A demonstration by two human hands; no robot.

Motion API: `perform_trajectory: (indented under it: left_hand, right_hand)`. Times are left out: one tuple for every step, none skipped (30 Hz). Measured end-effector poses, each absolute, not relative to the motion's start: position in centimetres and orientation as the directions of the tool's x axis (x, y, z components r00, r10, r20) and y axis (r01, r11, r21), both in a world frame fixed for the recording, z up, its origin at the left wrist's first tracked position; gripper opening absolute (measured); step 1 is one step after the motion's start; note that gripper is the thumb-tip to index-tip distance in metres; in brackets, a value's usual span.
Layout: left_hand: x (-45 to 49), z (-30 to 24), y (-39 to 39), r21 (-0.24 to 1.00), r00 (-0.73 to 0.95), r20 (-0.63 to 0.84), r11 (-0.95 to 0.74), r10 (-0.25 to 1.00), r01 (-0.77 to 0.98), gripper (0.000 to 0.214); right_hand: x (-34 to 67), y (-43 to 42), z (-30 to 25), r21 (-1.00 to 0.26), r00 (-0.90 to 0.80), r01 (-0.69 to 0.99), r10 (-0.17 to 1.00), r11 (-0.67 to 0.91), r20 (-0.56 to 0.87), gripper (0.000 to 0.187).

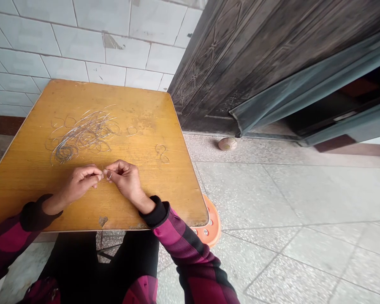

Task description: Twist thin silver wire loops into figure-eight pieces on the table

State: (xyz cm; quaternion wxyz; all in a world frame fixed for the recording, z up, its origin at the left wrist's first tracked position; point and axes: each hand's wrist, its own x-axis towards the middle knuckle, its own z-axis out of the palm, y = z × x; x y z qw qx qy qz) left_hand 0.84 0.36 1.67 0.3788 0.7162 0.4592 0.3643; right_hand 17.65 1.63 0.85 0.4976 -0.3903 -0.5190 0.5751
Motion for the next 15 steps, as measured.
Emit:
perform_trajectory:
  left_hand:
    - [0.84, 1.68, 0.35, 0.877, 0.311, 0.174, -0.291, 0.934, 0.383, 0.019]
    - [0.85, 1.7, 0.34, 0.876, 0.31, 0.173, -0.29, 0.935, 0.386, 0.02]
    - [0.86, 1.74, 0.33, 0.875, 0.31, 0.171, -0.289, 0.935, 0.388, 0.02]
    - [0.87, 1.77, 0.32, 0.876, 0.31, 0.169, -0.287, 0.936, 0.388, 0.021]
    - [0.89, 1.82, 0.32, 0.877, 0.311, 0.165, -0.283, 0.936, 0.388, 0.021]
    - [0.9, 1.85, 0.31, 0.877, 0.312, 0.16, -0.28, 0.937, 0.39, 0.021]
    - [0.91, 1.87, 0.32, 0.876, 0.314, 0.156, -0.278, 0.937, 0.394, 0.02]
    - [0.91, 1.86, 0.33, 0.873, 0.315, 0.156, -0.28, 0.936, 0.399, 0.021]
    - [0.9, 1.83, 0.35, 0.869, 0.317, 0.16, -0.286, 0.935, 0.404, 0.021]
    - [0.87, 1.77, 0.37, 0.864, 0.32, 0.166, -0.294, 0.933, 0.408, 0.022]
    - [0.84, 1.7, 0.39, 0.861, 0.324, 0.173, -0.303, 0.93, 0.41, 0.023]
    - [0.79, 1.63, 0.41, 0.858, 0.328, 0.178, -0.309, 0.928, 0.41, 0.025]
    - [0.74, 1.57, 0.43, 0.856, 0.332, 0.179, -0.313, 0.926, 0.411, 0.026]
    - [0.7, 1.54, 0.44, 0.855, 0.335, 0.18, -0.315, 0.925, 0.412, 0.026]
    - [0.66, 1.54, 0.44, 0.853, 0.337, 0.183, -0.32, 0.924, 0.413, 0.027]
  right_hand:
    - [17.66, 1.63, 0.86, -0.985, -0.201, -0.171, 0.977, 0.032, 0.067, 0.027]
    - [17.66, 1.63, 0.87, -0.984, -0.201, -0.175, 0.978, 0.029, 0.064, 0.027]
    - [17.67, 1.63, 0.87, -0.983, -0.201, -0.179, 0.978, 0.024, 0.061, 0.027]
    - [17.67, 1.64, 0.87, -0.983, -0.202, -0.181, 0.978, 0.02, 0.057, 0.027]
    - [17.68, 1.64, 0.86, -0.983, -0.204, -0.181, 0.978, 0.016, 0.054, 0.027]
    - [17.69, 1.64, 0.85, -0.983, -0.205, -0.181, 0.977, 0.014, 0.052, 0.027]
    - [17.69, 1.64, 0.85, -0.983, -0.206, -0.181, 0.977, 0.011, 0.049, 0.027]
    - [17.7, 1.64, 0.86, -0.984, -0.207, -0.18, 0.977, 0.008, 0.045, 0.027]
    - [17.72, 1.64, 0.87, -0.984, -0.209, -0.178, 0.977, 0.003, 0.041, 0.028]
    - [17.74, 1.64, 0.9, -0.985, -0.211, -0.174, 0.977, -0.001, 0.036, 0.028]
    - [17.76, 1.64, 0.93, -0.986, -0.213, -0.168, 0.976, -0.005, 0.031, 0.029]
    - [17.79, 1.64, 0.97, -0.987, -0.218, -0.159, 0.976, -0.01, 0.025, 0.029]
    - [17.82, 1.64, 1.01, -0.988, -0.224, -0.151, 0.974, -0.013, 0.021, 0.029]
    - [17.84, 1.64, 1.04, -0.989, -0.23, -0.147, 0.973, -0.017, 0.018, 0.029]
    - [17.86, 1.64, 1.06, -0.99, -0.236, -0.143, 0.972, -0.021, 0.014, 0.03]
